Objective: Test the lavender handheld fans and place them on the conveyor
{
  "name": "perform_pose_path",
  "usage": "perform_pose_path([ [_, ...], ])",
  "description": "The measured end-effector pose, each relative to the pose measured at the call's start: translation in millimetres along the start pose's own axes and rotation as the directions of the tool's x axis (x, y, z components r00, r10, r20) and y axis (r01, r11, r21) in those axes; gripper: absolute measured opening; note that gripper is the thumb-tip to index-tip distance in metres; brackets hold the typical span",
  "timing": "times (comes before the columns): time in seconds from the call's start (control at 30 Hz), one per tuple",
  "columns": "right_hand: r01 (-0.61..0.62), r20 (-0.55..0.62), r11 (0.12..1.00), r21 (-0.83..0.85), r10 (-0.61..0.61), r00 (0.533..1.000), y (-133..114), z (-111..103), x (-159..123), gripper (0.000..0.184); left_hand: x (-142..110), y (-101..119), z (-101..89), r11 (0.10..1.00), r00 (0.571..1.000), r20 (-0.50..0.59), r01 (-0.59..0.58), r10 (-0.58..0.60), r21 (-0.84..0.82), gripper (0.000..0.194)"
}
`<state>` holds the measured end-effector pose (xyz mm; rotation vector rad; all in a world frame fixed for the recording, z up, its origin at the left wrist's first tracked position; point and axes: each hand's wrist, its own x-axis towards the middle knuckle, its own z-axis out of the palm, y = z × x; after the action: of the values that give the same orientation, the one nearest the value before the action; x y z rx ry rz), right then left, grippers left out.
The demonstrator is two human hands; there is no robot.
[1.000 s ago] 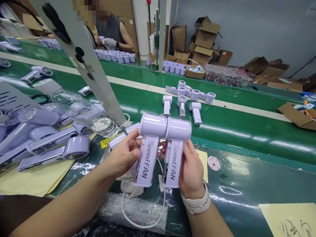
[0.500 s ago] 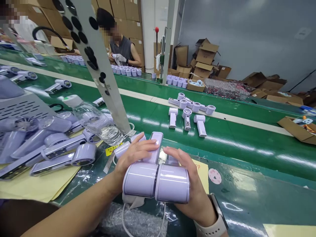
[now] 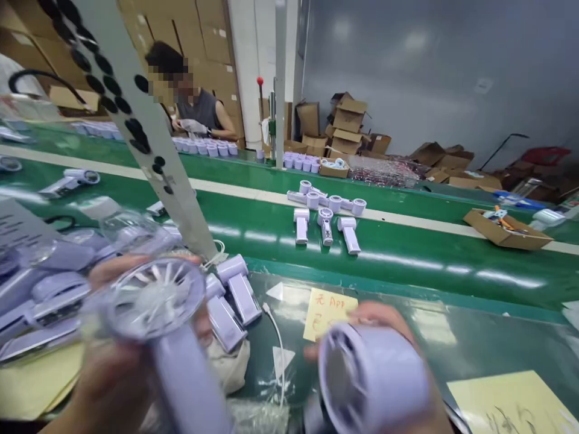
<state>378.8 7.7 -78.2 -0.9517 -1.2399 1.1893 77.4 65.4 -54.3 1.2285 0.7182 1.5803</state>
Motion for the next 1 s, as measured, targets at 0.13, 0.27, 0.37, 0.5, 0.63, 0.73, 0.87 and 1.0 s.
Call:
perform_pose_path([
  [0.13,-0.161,0.111,0.983,-0.085,0.170,0.979,9,31,19,0.117,-15,-28,36.6,0.947,0.948,0.022,-0.319,0.318,0.047,0.054],
  [0.27,-0.136,0.322,0.934,-0.331,0.247,0.914,15,83,43,0.151,-17,-65,38.1,0.899,0.913,0.022,-0.404,0.406,0.171,0.051],
  [0.37,-0.062,0.242,0.884,-0.464,0.194,0.951,22,83,57,0.136,-8,-88,22.0,0.929,0.953,-0.004,-0.295,0.303,0.223,0.058],
  [0.5,-0.125,-0.097,0.686,-0.716,0.080,0.992,31,-22,57,0.107,6,-104,8.5,0.888,0.992,0.111,-0.107,0.063,0.447,0.057],
  [0.63,-0.501,-0.541,0.351,-0.791,-0.018,0.841,17,-174,36,0.088,4,-97,10.3,0.869,0.994,0.109,-0.067,0.015,0.490,0.028],
  [0.73,-0.660,-0.697,0.244,-0.711,-0.116,0.708,-3,-232,28,0.069,-5,-90,13.1,0.830,0.981,0.188,-0.071,-0.042,0.553,0.025],
  [0.87,-0.670,-0.687,0.175,-0.721,-0.303,0.660,5,-213,65,0.042,-13,-92,17.8,0.831,0.975,0.204,-0.045,-0.084,0.555,0.021],
  [1.0,-0.466,-0.505,0.228,-0.855,-0.158,0.849,60,-139,157,0.017,-14,-104,25.1,0.858,0.969,0.222,-0.020,-0.111,0.513,0.016],
])
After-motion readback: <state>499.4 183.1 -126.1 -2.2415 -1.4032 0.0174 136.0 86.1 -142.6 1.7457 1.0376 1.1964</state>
